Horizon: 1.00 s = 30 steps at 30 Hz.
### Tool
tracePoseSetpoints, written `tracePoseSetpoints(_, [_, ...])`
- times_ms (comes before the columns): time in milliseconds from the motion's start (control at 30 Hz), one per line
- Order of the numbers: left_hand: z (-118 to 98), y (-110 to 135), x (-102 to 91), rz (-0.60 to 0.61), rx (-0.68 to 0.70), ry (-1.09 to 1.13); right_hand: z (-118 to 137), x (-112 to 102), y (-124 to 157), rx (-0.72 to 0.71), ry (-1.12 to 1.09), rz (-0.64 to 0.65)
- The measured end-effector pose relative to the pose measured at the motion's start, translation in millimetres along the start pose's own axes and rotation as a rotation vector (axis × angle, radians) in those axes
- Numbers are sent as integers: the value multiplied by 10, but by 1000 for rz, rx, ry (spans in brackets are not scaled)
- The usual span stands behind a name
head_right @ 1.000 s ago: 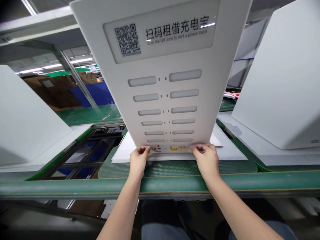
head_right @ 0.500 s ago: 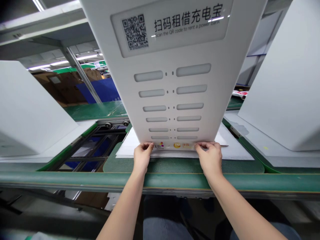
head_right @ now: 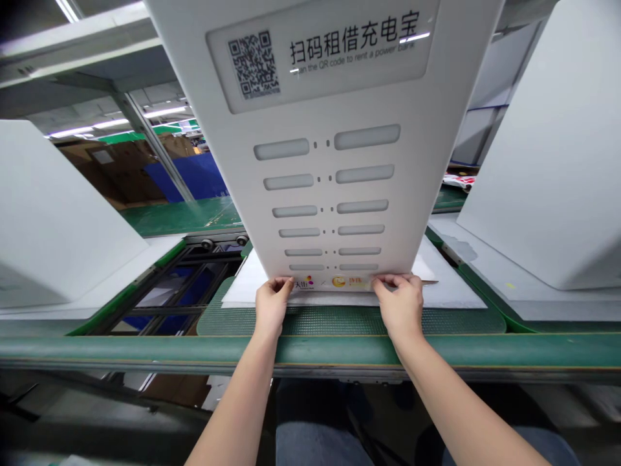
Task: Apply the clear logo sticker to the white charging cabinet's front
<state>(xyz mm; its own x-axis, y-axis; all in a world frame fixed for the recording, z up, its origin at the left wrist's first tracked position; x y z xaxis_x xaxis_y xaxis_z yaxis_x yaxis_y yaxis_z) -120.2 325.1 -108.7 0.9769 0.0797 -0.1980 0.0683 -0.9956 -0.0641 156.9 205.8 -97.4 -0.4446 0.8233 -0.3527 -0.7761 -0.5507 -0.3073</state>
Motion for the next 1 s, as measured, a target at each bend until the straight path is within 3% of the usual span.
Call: tracePoseSetpoints(1000, [14, -14, 16, -12, 6, 23, 12, -4, -3, 8, -2, 13])
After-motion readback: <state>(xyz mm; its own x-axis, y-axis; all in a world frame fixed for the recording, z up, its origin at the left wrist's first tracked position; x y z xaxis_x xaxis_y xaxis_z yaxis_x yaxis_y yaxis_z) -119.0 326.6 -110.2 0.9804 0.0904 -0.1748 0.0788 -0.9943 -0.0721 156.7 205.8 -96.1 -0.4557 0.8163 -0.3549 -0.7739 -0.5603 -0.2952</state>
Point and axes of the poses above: each hand's wrist, its own y-axis away from the middle knuckle, its own x-axis out of the palm, z = x × y, the point moved 8 cm from there along -y, towards the middle knuckle, and after that the axes turned 3 degrees about -x, right-handed, at the moved point
